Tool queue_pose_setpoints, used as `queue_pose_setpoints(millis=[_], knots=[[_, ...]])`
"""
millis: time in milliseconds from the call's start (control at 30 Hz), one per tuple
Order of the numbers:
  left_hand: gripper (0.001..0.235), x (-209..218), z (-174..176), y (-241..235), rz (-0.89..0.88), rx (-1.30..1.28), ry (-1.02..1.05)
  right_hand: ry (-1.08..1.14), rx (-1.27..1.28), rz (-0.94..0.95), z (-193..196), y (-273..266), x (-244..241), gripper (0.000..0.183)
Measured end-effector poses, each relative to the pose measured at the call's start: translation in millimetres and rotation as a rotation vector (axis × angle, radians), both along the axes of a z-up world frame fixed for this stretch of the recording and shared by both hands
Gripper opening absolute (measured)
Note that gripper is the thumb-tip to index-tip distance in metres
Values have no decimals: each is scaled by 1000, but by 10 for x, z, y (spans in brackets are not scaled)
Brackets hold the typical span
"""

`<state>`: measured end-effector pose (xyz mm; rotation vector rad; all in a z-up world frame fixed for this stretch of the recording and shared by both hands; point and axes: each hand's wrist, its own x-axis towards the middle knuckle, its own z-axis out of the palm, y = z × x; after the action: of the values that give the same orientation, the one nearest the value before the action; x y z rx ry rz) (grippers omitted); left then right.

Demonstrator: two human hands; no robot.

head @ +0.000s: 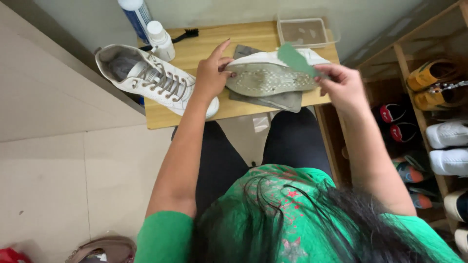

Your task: The person scrubs a white sneaker with a green brush, focusing on the upper, sides, and sole. They dip the brush into a container of liquid and continue scrubbing different sections of the shoe.

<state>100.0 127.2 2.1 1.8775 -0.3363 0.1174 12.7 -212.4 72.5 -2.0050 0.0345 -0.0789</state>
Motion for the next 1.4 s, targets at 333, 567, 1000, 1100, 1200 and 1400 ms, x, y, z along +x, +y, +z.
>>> queue_pose_setpoints(millis=[333, 567, 1000, 1100, 1200, 1400], knots=[[13, -1061, -25, -835, 410, -331, -79, -133, 494, -122, -780, 989, -158, 27], [24, -1194, -213, -1120, 233, -802, 247, -300, 156, 182, -788, 1074, -260, 24], [28, -1397, -261, -712, 318, -666, 493, -170, -871, 418, -325, 45, 1151, 20], [24, -1355, -354, -620, 326, -537, 453, 59, -853, 441, -413, -157, 1190, 44], [12, -1295, -427, -720, 255, -321, 308, 192, -871, 446, -448, -185, 1198, 50], [26, -1160, -164, -1062, 129, -208, 252, -193, -943, 335, -727, -226, 953, 35]])
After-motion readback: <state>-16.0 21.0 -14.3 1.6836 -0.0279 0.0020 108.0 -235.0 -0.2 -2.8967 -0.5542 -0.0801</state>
